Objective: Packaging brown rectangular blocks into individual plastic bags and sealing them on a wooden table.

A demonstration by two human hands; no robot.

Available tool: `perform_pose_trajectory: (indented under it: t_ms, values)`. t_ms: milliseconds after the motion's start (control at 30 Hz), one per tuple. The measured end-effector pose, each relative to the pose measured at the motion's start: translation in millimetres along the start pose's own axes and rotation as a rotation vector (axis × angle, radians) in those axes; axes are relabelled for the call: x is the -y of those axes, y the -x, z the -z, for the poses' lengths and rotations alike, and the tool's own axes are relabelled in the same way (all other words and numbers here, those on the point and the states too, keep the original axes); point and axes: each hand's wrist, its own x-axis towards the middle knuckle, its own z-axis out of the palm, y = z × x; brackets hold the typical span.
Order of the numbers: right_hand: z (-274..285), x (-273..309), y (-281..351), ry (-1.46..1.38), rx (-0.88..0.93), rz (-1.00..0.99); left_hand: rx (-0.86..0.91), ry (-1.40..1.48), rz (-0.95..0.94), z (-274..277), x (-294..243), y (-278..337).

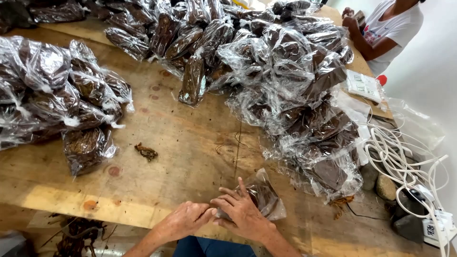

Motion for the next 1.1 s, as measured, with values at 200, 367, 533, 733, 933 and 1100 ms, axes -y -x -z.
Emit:
perform_pose_trajectory:
  t_ms: [200, 367, 533, 733, 933, 1100]
  values:
    - [-12, -13, 4, -0.026, 0.016, 0.141, 0.009, -0.052, -0.081, 2, 14, -1]
    - [-10, -14, 6, -0.04, -0.049, 0.142, 0.017, 0.118, 0.064, 15, -4, 9]
    - [-6, -12, 9, -0.091, -0.092, 0.093, 0.024, 0.475, 0.133, 10, -2, 13]
    - [-12, -26, 12, 0.115, -0.048, 0.082, 0.001, 0.406, 0.194, 8, 3, 10]
    - [-16, -26, 12, 0.048, -0.038, 0.031, 0.016, 0.258, 0.233, 4, 2, 11]
    - [-21, -30, 13, 0.023, -0.02, 0.027, 0.0, 0.251, 0.222, 0, -1, 10]
